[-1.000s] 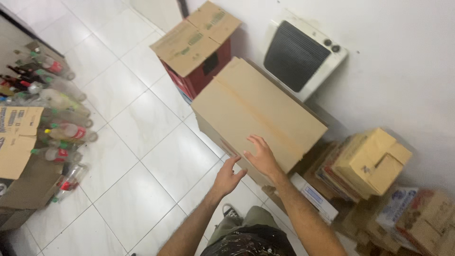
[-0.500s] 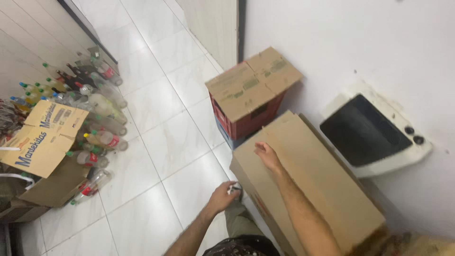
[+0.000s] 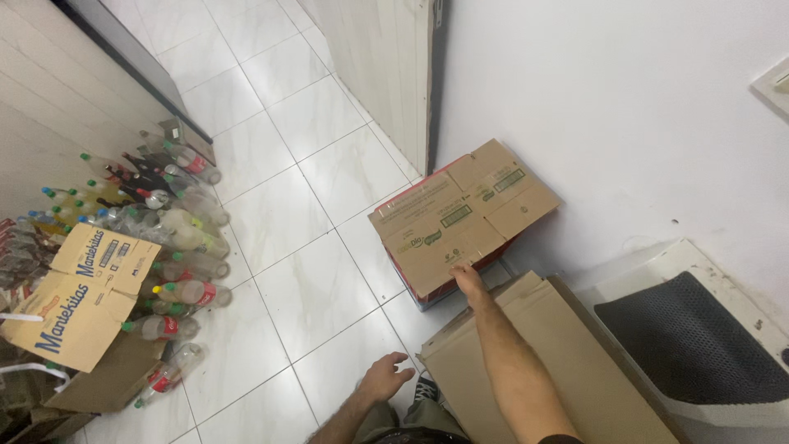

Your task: The person assembles several cardboard boxes by hand, folding the flaps and interlocking them to form small containers, and places the completed boxes in a stack against the wall.

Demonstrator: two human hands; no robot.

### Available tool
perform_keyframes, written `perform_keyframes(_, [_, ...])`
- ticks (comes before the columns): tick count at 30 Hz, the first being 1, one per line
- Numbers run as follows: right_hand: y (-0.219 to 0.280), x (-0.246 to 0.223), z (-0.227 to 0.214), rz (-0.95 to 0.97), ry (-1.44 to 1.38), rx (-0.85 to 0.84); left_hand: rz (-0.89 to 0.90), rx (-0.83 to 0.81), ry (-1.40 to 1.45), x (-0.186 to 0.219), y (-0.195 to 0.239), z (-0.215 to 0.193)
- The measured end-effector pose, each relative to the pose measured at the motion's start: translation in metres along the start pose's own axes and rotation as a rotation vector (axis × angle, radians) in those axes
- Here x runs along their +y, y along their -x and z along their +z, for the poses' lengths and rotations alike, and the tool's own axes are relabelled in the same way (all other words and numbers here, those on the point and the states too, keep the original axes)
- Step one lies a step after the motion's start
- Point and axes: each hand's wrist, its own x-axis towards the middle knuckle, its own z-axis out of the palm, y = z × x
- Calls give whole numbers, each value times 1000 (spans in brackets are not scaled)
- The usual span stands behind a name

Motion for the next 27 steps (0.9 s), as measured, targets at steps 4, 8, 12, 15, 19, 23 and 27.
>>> perform_keyframes(4, [-13, -14, 6, 55, -163, -9, 57, -80, -44, 25, -7, -37])
perform_keyframes(8, [-54, -2, 23, 189, -422, 94, 64, -136, -117, 22, -21, -70])
perform_keyframes(12, [-50, -7, 33, 178, -441, 250, 149, -167, -218, -1, -64, -101])
perform_keyframes(15, [-29, -29, 36, 226, -486, 234, 143, -215, -241, 23, -68, -136])
perform_keyframes(19, [-37, -18, 36, 256, -548, 413, 206, -220, -250, 42, -82, -164])
perform_keyframes(23, [-52, 3, 34, 174, -313, 634, 270, -178, -143, 52, -88, -179])
perform_keyframes(27, [16, -35, 25, -32, -453, 620, 404, -86, -57, 93, -71, -193])
